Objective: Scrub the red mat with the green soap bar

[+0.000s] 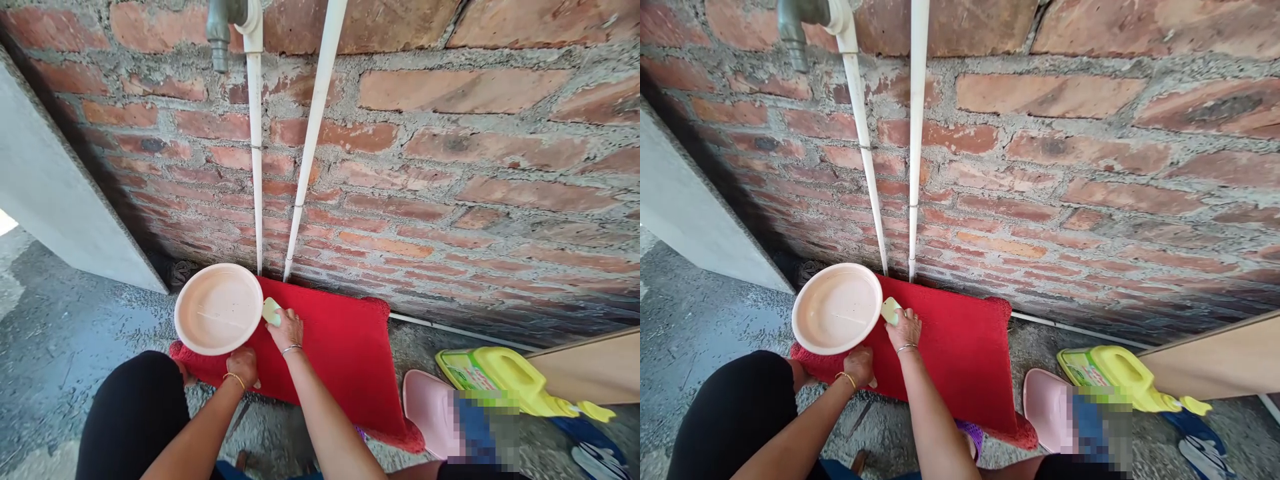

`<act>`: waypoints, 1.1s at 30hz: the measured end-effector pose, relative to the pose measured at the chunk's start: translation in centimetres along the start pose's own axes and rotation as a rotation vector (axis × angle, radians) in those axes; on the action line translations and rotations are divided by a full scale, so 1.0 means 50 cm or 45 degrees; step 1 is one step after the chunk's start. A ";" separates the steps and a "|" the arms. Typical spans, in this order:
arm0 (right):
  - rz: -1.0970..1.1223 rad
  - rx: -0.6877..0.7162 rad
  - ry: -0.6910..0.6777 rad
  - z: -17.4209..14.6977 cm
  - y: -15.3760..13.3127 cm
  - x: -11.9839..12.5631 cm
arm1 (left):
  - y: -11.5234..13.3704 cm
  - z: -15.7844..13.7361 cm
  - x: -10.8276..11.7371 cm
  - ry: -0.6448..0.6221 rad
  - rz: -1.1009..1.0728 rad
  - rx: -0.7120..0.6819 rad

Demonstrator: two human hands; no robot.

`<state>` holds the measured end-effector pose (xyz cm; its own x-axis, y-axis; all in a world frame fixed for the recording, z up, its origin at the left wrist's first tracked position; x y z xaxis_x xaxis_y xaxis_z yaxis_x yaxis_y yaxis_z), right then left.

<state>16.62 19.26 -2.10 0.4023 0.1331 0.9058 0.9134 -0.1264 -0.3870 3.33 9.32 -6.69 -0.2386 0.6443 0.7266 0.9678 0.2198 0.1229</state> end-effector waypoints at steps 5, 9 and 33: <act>-0.108 -0.081 -0.032 0.016 0.070 0.031 | -0.004 0.005 -0.008 -0.025 0.004 0.000; -0.079 -0.387 0.071 0.004 0.273 0.110 | -0.008 0.011 -0.014 -0.005 0.004 -0.002; 0.197 -0.703 0.388 -0.123 0.545 0.217 | 0.011 -0.021 0.008 0.001 0.076 -0.078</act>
<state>45.46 11.20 -1.74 0.4166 -0.2015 0.8865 0.6471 -0.6191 -0.4449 3.84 8.91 -5.64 -0.1802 0.6544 0.7344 0.9834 0.1357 0.1204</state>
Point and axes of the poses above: each hand's wrist, its own z-axis towards the middle knuckle, its own x-axis out of the back of the hand, y = z × x, the point moved 10 cm from there along z, towards the middle knuckle, and after that the axes turned 4 degrees about -x, right-handed, at the moved point
